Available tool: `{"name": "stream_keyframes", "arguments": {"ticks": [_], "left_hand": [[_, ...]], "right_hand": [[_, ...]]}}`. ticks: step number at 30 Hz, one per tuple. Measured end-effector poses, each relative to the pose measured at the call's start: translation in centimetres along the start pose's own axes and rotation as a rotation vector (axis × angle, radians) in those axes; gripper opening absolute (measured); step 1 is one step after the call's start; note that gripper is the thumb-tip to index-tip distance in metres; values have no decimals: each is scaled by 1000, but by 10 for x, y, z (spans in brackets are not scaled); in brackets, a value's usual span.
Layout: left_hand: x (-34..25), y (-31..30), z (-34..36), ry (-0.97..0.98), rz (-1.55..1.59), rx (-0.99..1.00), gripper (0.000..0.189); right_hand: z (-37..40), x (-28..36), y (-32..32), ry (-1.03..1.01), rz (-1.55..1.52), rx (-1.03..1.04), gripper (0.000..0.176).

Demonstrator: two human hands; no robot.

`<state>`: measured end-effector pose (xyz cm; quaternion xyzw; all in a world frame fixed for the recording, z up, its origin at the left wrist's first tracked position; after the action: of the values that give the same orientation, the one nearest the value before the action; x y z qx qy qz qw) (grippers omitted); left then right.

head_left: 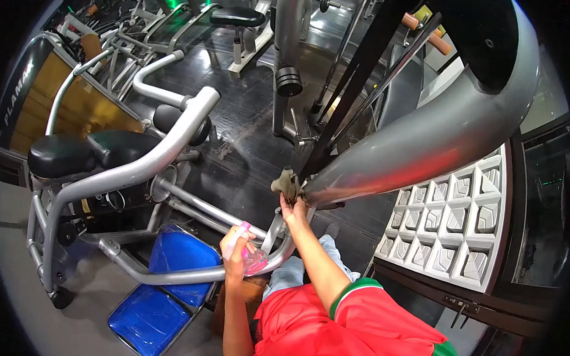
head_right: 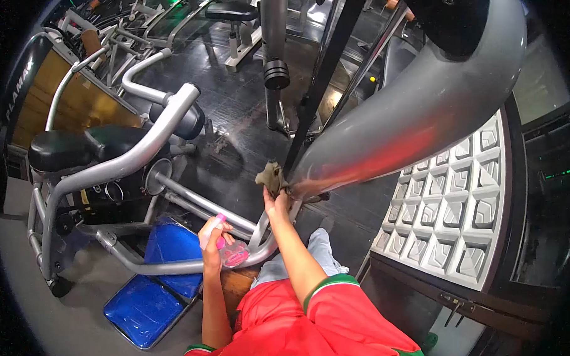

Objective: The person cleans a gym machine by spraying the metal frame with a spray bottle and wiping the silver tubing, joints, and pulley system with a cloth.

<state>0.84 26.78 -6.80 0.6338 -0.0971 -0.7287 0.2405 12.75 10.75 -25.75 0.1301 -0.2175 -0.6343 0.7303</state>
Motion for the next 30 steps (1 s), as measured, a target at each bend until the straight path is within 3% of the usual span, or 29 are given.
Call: {"name": "stream_keyframes", "arguments": {"ticks": [4,8,15,19,21,23,25,26,29,30], "left_hand": [[-3,0,3,-27,-60,-10,23],[15,-3,5,-56,-44,-4,21],[57,12,9,-225,-64,59,16],[80,28,12,-250,-144,109,15],[95,36,12,-282,-171,84,15],[107,48,12,-312,-216,42,20],[125,56,7,-290,-421,-3,25],[134,59,5,-274,-480,-12,31],[171,60,-5,-179,-678,-73,34],[171,64,-7,-263,-681,-100,38]], "right_hand": [[46,34,-4,217,44,125,26],[48,43,-44,41,219,250,23],[34,57,-58,14,396,-59,24],[50,93,-79,32,591,100,29],[64,118,-90,30,902,234,30],[73,134,-102,20,953,143,30],[91,150,-111,-145,1241,81,29],[85,155,-121,-285,1329,144,28],[91,164,-132,-332,1277,153,25],[91,165,-133,-332,1283,149,25]]}}
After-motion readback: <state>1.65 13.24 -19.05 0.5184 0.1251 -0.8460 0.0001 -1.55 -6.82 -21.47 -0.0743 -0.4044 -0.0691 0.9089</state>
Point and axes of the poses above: each hand's wrist, its own z-axis away from the middle knuckle, its own y-axis out of the palm, x = y × z, the point moved 1 cm from there along -z, towards the middle knuckle, and after that the axes turned 12 degrees about z, right-handed, at the moved point
